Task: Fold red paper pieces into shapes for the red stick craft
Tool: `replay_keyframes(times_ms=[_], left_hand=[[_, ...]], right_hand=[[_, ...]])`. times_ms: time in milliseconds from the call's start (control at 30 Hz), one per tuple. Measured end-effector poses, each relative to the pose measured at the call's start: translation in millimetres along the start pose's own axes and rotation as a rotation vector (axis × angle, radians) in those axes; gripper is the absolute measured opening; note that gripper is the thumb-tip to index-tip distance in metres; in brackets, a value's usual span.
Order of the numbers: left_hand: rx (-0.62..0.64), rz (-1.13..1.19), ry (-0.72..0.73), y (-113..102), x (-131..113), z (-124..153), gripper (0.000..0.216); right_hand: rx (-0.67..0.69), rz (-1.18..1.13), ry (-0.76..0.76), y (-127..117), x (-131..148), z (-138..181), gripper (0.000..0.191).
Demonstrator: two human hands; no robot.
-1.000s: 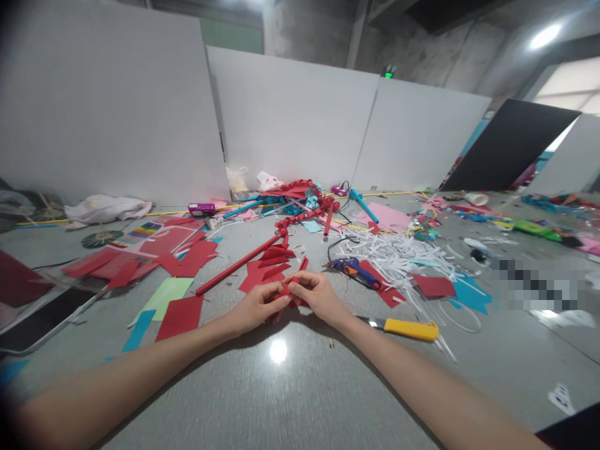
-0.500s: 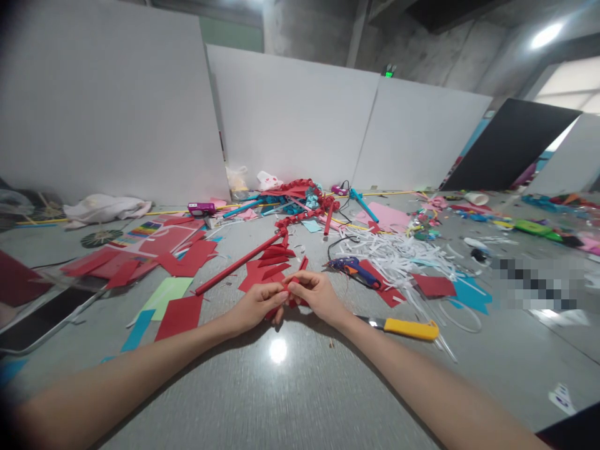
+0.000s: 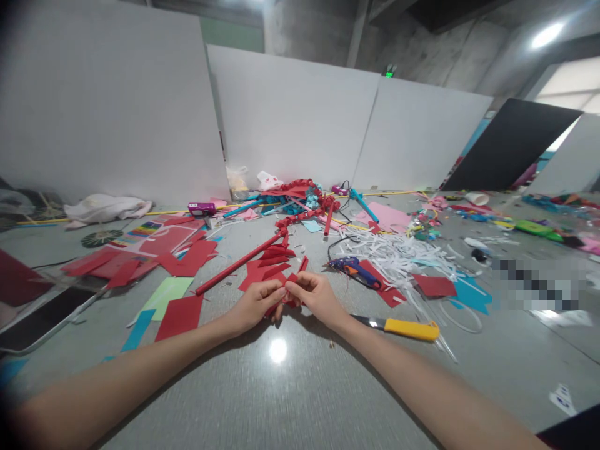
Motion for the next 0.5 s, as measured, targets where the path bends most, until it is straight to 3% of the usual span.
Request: replay_keyframes(times_ms=[500], left_hand=[[-0.049, -0.033, -0.041, -4.2, 6.1, -0.1, 0.037]], right_hand=[[-0.150, 0.094, -0.016, -10.6, 7.4, 3.0, 0.041]])
Point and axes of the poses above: each hand's wrist, its own z-axis away from the middle knuckle, its own y-axis out of the palm, x = y × z, the point moved 9 cm from there along -z, towards the middle knuckle, and after that the axes turned 1 degree about -y, right-handed, at the moved point
